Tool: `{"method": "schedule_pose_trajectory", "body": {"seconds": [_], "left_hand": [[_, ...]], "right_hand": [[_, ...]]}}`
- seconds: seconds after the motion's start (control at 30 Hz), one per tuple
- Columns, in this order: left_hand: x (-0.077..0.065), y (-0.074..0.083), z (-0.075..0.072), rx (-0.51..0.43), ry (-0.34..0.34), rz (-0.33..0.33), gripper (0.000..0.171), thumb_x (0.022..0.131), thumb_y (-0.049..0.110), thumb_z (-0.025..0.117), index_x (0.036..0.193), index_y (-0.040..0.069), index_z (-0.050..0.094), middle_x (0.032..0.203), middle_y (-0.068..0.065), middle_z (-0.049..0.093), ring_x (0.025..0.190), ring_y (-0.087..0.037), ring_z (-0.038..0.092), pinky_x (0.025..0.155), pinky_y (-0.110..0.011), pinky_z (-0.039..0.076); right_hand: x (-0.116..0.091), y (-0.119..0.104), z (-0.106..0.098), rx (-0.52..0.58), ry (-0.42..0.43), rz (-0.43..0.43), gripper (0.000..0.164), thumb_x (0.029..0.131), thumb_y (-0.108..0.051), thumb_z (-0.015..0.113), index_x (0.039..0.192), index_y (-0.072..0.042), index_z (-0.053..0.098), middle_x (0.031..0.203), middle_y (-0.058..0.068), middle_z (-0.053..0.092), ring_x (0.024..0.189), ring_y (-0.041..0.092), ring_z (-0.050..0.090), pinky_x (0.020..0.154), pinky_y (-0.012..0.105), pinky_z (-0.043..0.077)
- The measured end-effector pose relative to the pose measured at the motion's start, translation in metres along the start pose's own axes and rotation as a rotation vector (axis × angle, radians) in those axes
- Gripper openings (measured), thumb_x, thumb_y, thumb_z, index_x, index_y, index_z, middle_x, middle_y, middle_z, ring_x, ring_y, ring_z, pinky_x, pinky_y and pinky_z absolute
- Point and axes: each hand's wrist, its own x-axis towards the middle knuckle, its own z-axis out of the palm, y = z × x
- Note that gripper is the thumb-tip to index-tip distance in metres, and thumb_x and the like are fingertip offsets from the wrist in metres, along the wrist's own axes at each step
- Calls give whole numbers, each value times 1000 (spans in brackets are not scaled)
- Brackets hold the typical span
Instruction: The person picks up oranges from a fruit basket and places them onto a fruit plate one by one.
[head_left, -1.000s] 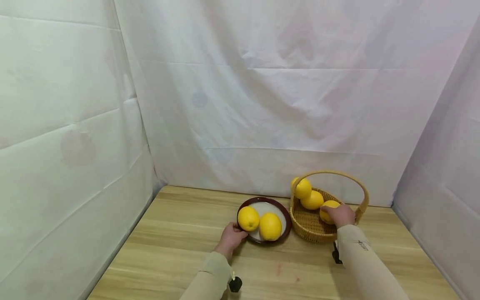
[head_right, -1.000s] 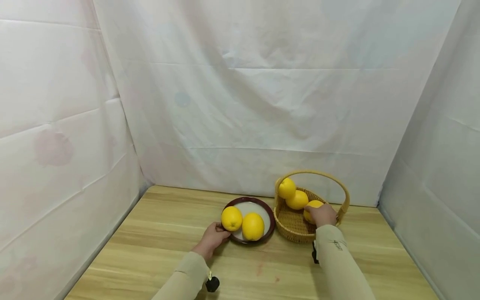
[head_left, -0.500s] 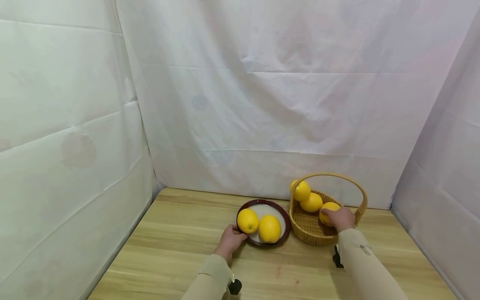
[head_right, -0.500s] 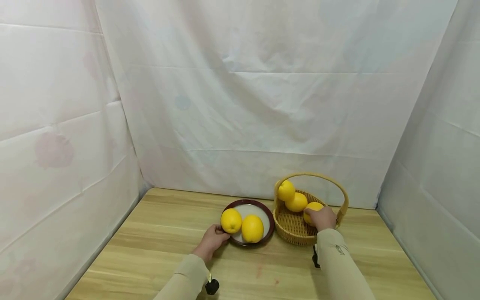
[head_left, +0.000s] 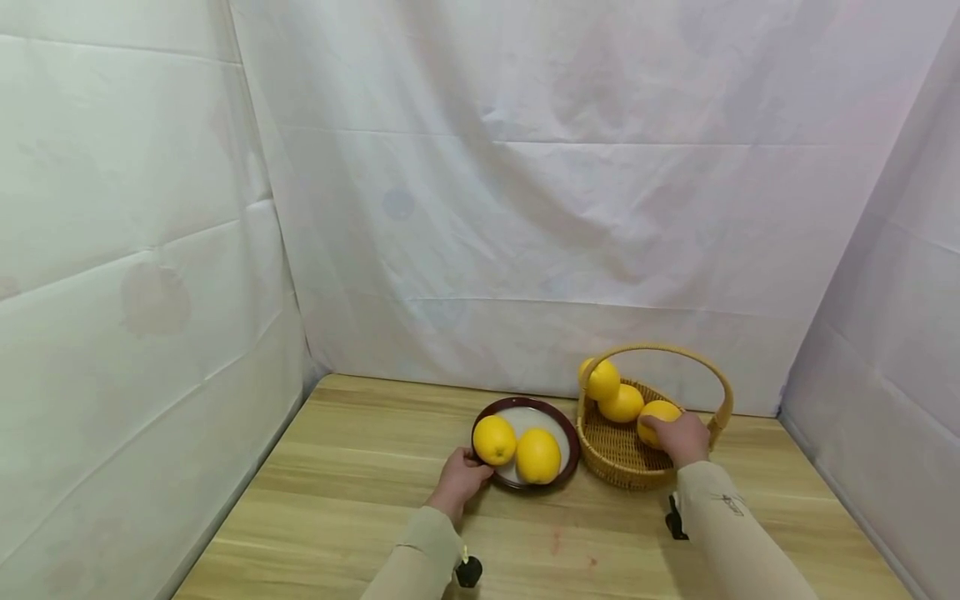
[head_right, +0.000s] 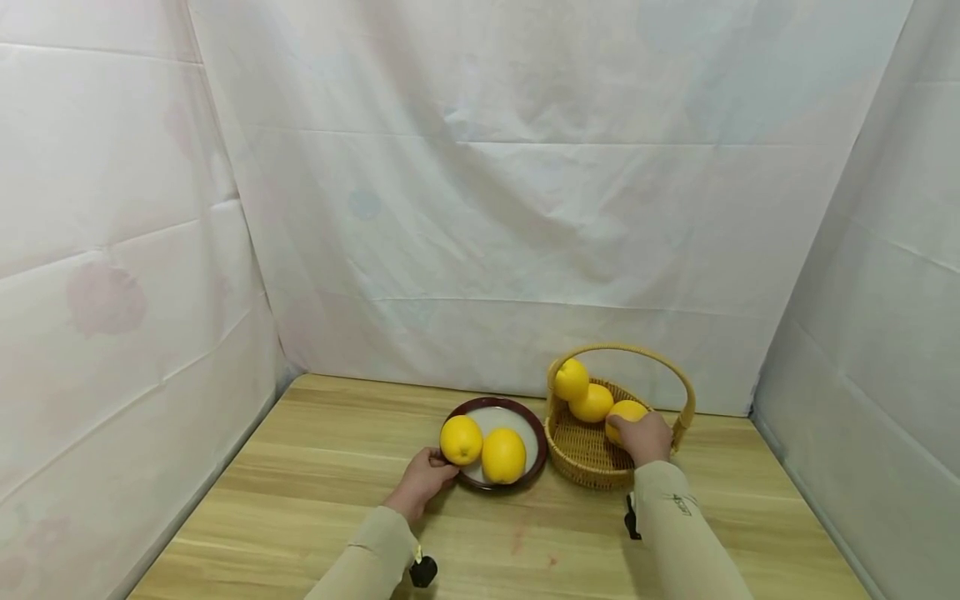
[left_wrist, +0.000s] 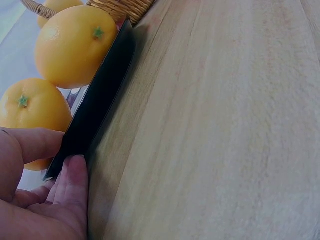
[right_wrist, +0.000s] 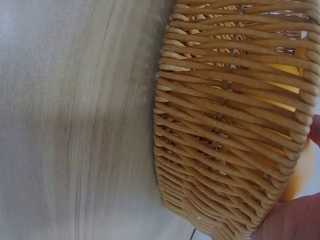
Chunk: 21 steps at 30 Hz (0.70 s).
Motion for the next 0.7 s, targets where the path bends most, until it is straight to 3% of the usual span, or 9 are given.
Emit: {"method": "schedule_pose_trajectory", "body": {"seconds": [0.4,0.7], "left_hand": [[0,1,1,20,-4,11,44,90,6,69,127,-8,50,110,-21,61,94,-24,61,80,-33,56],[0,-1,2,-5,12,4,43,89,2,69,126,-9,50,110,-22,62,94,-24,62,81,-33,57]], "right_hand": [[1,6,2,40,-1,9,93,92,-50,64,143,21,34,139,42,42,124,55,41,101,63,42],[-3,8,3,28,32,-35,87,93,-52,63,141,16,41,133,38,50,117,49,49,93,58,46]]}}
